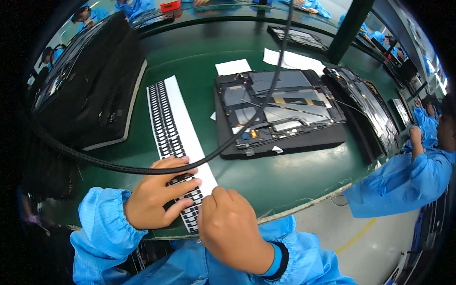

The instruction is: The person assembles internal components of electronic tablet devices by hand, working with tablet housings, internal cables, circuit boards, and labels.

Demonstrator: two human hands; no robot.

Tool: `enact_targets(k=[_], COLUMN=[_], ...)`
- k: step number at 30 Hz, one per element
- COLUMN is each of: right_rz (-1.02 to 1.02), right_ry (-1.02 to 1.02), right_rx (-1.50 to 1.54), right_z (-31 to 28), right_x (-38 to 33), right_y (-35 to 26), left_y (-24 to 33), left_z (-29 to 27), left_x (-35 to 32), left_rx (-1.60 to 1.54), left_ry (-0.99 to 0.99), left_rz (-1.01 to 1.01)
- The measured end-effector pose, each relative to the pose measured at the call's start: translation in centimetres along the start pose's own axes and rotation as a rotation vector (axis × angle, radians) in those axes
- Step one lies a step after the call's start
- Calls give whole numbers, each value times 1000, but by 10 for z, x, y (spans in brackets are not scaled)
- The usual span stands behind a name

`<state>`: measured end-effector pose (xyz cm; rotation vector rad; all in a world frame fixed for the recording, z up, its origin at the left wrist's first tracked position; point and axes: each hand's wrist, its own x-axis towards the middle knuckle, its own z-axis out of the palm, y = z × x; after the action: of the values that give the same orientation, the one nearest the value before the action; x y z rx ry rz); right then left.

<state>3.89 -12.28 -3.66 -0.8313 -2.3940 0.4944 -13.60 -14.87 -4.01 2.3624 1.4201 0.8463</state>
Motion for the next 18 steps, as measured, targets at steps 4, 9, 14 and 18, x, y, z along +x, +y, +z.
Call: enact_targets(k=[4,9,14,18], right_rz=[-34,-68,233,261], right_ry=[5,61,110,37], right_rx=[8,313,497,526], right_z=[3,-33,-101,-117], right_x=[1,9,12,32], right_y=[2,18,83,126], left_y=[4,3,1,9], left_z=[-6,-9,-15,9], left_x=[3,14,37,99], left_rx=[-30,-1,-44,-27], left_ry=[-29,-139,-101,-39], left_rz=[-100,-106,-9,350])
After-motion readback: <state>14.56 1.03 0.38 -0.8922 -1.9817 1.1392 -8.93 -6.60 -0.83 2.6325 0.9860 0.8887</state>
